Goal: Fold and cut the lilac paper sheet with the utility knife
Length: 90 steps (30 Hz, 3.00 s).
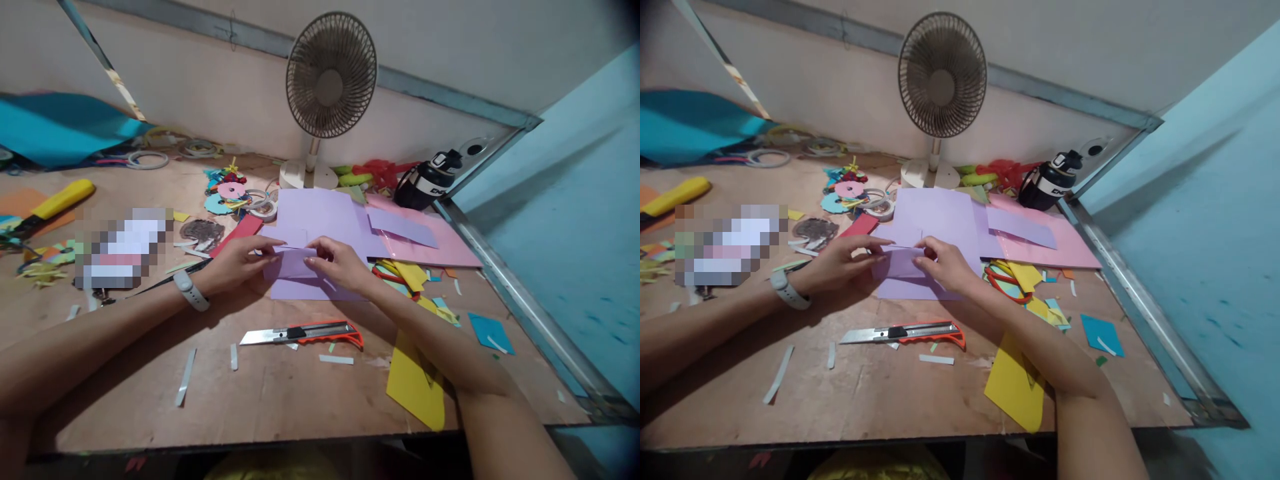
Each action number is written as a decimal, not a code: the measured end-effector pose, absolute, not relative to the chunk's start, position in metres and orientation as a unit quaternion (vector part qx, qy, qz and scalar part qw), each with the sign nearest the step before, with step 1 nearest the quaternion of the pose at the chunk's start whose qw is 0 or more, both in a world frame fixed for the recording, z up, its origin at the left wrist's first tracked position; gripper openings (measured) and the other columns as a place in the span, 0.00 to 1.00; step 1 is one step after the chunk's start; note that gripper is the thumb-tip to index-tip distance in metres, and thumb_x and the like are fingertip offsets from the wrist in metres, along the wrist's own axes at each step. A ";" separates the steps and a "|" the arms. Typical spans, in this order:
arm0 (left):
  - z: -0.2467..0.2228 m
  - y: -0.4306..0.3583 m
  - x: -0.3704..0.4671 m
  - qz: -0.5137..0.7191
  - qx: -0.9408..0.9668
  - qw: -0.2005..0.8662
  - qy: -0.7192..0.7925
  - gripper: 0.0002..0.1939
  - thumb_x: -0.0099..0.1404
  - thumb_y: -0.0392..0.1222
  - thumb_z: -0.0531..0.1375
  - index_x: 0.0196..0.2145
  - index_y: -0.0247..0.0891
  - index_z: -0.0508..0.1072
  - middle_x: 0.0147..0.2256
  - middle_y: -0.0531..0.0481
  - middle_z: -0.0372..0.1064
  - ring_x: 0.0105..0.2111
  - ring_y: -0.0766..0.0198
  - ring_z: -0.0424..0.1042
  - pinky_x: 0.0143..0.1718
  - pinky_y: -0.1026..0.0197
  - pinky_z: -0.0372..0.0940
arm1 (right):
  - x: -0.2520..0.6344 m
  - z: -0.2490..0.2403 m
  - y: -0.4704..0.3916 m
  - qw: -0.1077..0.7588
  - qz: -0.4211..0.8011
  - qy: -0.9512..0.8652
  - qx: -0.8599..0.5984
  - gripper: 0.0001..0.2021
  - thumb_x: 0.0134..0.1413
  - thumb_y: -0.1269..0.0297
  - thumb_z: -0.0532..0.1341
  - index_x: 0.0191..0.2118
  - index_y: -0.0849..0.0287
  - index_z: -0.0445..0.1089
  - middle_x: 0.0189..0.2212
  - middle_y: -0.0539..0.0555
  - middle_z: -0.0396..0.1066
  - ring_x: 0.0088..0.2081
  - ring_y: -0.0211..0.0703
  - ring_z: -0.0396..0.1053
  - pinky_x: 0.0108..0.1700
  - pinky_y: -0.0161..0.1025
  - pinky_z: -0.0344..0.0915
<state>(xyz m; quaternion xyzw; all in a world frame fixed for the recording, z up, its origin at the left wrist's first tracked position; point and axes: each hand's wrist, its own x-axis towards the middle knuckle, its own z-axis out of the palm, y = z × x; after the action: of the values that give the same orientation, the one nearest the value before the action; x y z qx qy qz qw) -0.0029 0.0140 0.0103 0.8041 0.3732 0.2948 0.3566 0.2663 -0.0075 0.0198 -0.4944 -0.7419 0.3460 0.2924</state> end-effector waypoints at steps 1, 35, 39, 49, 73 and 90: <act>0.011 0.018 -0.002 0.303 0.798 0.347 0.388 0.21 0.72 0.53 0.61 0.53 0.38 0.80 0.49 0.43 0.80 0.47 0.53 0.78 0.50 0.54 0.73 | 0.265 0.020 0.001 0.295 0.332 -0.743 -0.500 0.10 0.58 0.61 0.64 0.44 0.57 0.74 0.31 0.47 0.70 0.33 0.40 0.66 0.39 0.39 0.61; 0.011 0.115 -0.002 0.161 0.847 0.273 0.428 0.29 0.46 0.60 0.74 0.38 0.39 0.75 0.41 0.46 0.71 0.42 0.50 0.70 0.40 0.55 0.66 | 0.244 0.018 0.090 0.118 0.244 -0.797 -0.539 0.25 0.43 0.57 0.78 0.45 0.57 0.71 0.41 0.52 0.72 0.41 0.46 0.69 0.42 0.39 0.62; 0.011 0.107 -0.006 0.180 0.830 0.329 0.412 0.29 0.51 0.58 0.71 0.45 0.39 0.74 0.38 0.48 0.74 0.36 0.54 0.73 0.36 0.56 0.67 | 0.245 0.015 0.085 0.146 0.279 -0.784 -0.535 0.32 0.44 0.61 0.76 0.56 0.57 0.69 0.40 0.51 0.74 0.39 0.44 0.70 0.42 0.38 0.63; 0.026 0.097 -0.016 0.290 0.796 0.380 0.372 0.26 0.56 0.54 0.72 0.47 0.36 0.77 0.45 0.44 0.77 0.47 0.52 0.75 0.53 0.49 0.70 | 0.252 0.027 0.069 0.315 0.308 -0.770 -0.462 0.08 0.49 0.62 0.66 0.36 0.58 0.74 0.33 0.49 0.73 0.37 0.44 0.68 0.41 0.38 0.62; 0.006 0.064 -0.014 0.271 0.782 0.355 0.435 0.18 0.59 0.52 0.67 0.42 0.39 0.82 0.39 0.48 0.78 0.39 0.51 0.75 0.44 0.52 0.69 | 0.244 0.024 0.112 0.100 0.266 -0.825 -0.488 0.25 0.35 0.61 0.80 0.42 0.59 0.76 0.41 0.54 0.73 0.44 0.49 0.68 0.45 0.38 0.62; -0.013 0.063 -0.007 0.425 0.676 0.480 0.364 0.24 0.64 0.47 0.66 0.57 0.40 0.72 0.57 0.41 0.73 0.54 0.49 0.75 0.55 0.46 0.72 | 0.246 -0.012 0.072 0.394 0.388 -0.691 -0.467 0.14 0.41 0.63 0.67 0.37 0.54 0.66 0.35 0.48 0.72 0.40 0.46 0.70 0.46 0.43 0.67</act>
<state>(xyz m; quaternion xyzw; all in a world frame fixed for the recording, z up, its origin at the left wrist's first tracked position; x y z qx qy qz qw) -0.0073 0.0625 -0.0129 0.6759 0.3637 0.4249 0.4799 0.2463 0.0724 -0.0117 -0.4666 -0.6906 0.3878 0.3936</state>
